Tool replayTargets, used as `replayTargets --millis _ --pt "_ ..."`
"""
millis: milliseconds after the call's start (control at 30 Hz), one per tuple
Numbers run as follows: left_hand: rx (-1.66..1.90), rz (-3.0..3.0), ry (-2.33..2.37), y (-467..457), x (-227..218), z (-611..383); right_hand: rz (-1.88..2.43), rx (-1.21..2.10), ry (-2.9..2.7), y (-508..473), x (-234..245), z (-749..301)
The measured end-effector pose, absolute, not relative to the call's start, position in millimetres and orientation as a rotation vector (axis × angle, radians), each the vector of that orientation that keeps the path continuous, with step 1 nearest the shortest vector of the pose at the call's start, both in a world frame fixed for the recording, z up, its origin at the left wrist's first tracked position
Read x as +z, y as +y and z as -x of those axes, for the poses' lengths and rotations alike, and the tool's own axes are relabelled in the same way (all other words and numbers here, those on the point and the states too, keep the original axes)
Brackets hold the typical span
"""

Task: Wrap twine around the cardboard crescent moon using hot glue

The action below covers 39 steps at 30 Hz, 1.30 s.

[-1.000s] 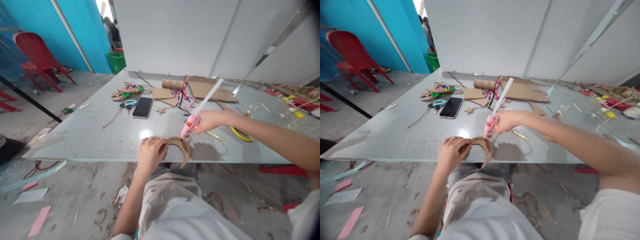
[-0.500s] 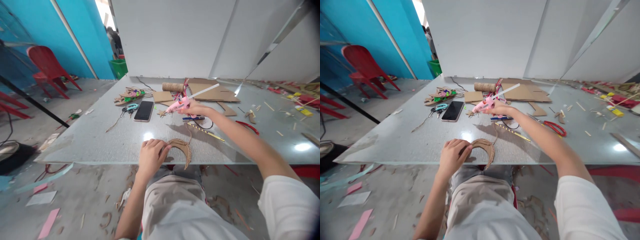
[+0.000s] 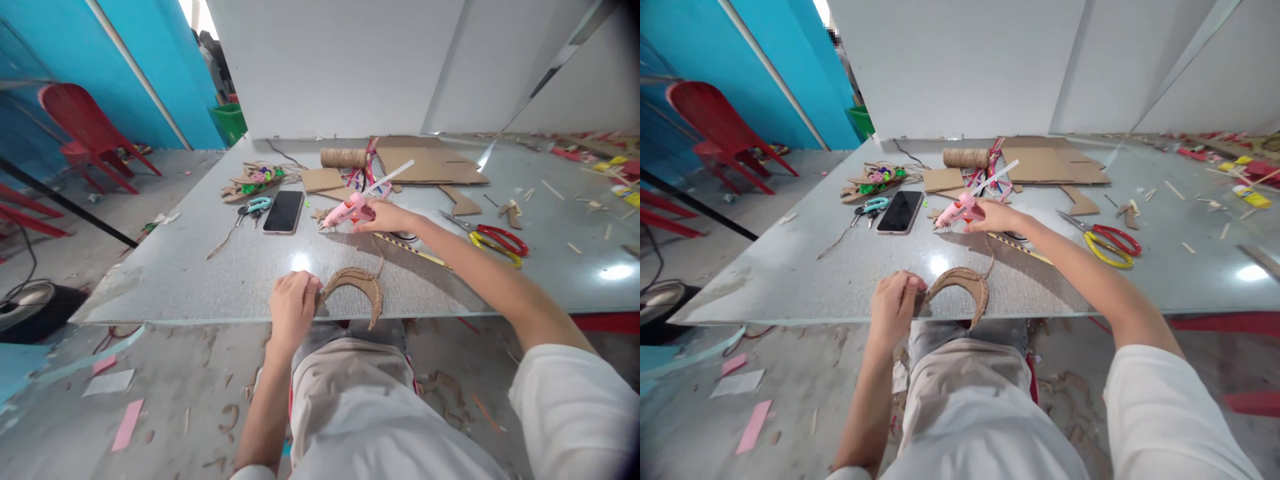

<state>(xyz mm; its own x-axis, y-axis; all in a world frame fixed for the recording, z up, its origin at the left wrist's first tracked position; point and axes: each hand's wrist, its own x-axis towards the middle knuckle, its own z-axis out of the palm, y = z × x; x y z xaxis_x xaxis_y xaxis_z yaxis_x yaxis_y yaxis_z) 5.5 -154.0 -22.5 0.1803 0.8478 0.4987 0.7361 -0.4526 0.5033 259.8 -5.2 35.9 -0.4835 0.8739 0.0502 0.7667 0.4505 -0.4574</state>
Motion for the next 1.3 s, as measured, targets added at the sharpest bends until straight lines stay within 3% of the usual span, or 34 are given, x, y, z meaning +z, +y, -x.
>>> replayTargets --millis 267,533,700,867,1300 --pt "1.154 -2.274 1.514 -155 -23 -5 1.445 0.439 -2.41 -14 31 -276" --pt "1.408 -2.056 1.446 -160 -28 -3 1.479 0.259 -2.097 -62 49 -289" --pt "1.261 -2.061 1.466 -158 -24 -3 1.133 0.536 -2.415 -89 41 -263" --pt "0.971 -2.323 1.449 -155 -16 -8 1.028 0.539 -2.701 -94 27 -246" --pt "0.857 -2.539 1.403 -156 -17 -9 0.899 0.624 -2.629 -99 30 -245"
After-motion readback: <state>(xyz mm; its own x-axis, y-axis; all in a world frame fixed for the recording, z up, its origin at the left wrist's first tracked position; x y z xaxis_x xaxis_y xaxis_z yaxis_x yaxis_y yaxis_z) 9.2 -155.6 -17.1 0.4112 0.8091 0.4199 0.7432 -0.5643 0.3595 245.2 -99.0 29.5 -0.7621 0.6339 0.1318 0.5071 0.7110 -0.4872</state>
